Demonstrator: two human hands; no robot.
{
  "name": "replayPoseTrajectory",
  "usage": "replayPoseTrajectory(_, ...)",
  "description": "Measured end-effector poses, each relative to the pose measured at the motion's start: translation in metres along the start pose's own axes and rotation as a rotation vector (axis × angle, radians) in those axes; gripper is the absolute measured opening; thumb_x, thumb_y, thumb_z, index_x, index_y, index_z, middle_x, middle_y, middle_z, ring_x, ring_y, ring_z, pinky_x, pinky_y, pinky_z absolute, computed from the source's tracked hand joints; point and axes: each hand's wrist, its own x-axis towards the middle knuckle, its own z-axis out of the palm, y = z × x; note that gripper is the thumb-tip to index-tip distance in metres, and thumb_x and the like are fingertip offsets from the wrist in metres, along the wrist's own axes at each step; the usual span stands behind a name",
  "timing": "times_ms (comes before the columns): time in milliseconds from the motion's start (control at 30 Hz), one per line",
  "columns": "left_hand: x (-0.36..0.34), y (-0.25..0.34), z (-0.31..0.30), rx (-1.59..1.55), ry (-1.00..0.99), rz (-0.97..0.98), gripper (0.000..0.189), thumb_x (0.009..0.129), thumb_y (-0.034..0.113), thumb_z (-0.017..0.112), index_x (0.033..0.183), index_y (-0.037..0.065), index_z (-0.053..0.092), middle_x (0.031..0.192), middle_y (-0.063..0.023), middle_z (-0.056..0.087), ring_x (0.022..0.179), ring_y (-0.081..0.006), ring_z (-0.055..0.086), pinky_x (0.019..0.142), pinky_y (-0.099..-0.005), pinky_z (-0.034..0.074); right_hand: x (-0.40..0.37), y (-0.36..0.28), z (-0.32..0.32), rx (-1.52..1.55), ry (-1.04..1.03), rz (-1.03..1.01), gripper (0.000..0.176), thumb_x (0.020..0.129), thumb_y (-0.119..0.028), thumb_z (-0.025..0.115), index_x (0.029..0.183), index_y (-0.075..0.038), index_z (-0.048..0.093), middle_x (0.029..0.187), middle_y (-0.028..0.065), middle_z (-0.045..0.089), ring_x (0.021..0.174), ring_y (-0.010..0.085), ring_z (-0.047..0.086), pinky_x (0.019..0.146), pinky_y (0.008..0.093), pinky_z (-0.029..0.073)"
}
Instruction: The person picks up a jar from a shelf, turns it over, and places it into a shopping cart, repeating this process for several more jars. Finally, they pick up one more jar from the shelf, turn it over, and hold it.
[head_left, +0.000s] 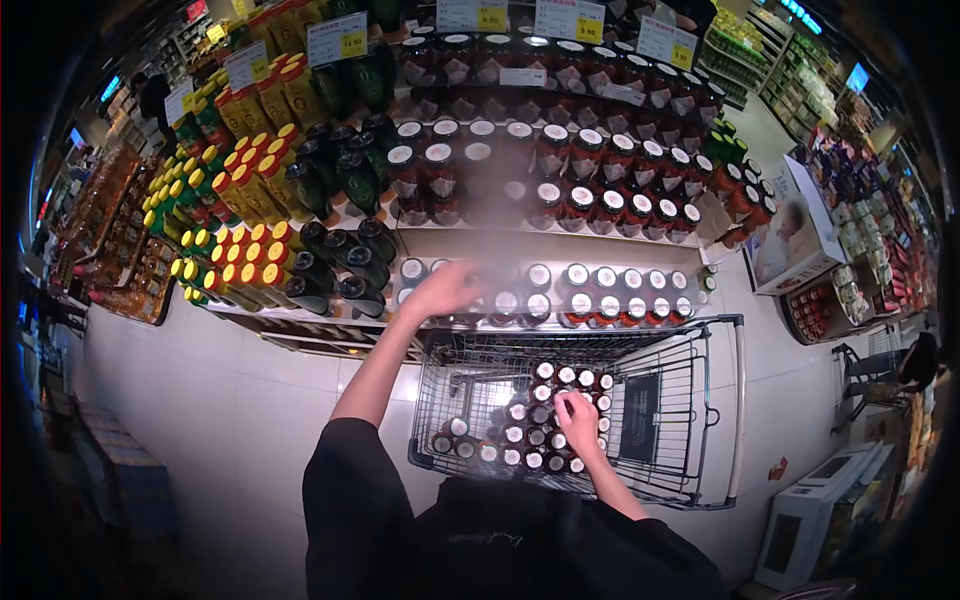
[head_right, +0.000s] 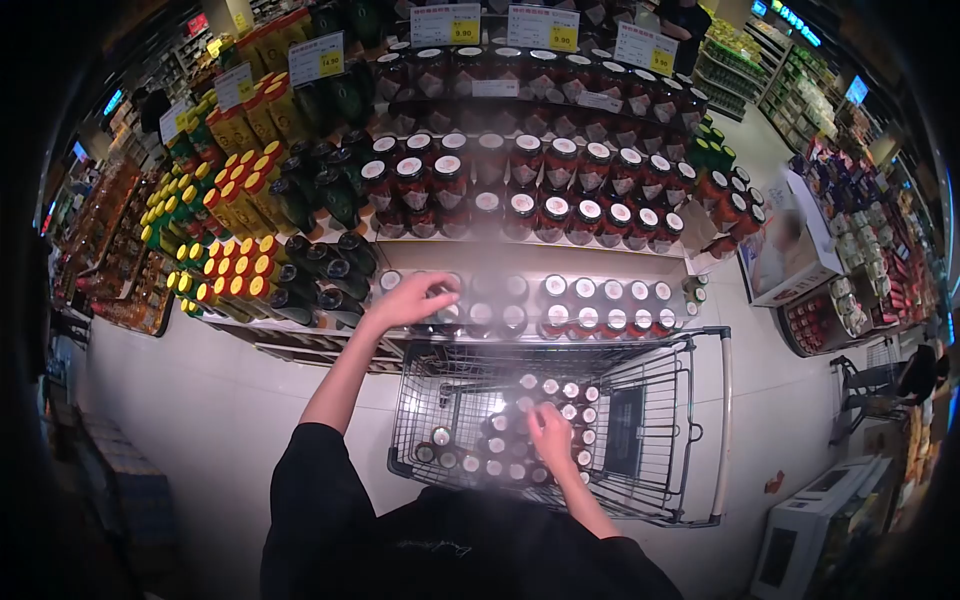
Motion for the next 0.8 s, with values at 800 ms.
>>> replayPoseTrajectory(800,0.153,-0.007,-0.064,0.728,0.729,0.163,0.042,0.073,0.026,0.075,0.1,0.005,0.052,0.096,-0.0122,0.059,0.1,-0.0306,0.055,0.089,-0.0451,0.039,0.344,-0.116,0.121,1.099,-0.354,0.18,0.048,0.102,-0.036,0.039,0.143,-0.012,0.037,0.136,0.0075,0.047,0.113,0.0232,0.055,0.087,0.0365,0.054)
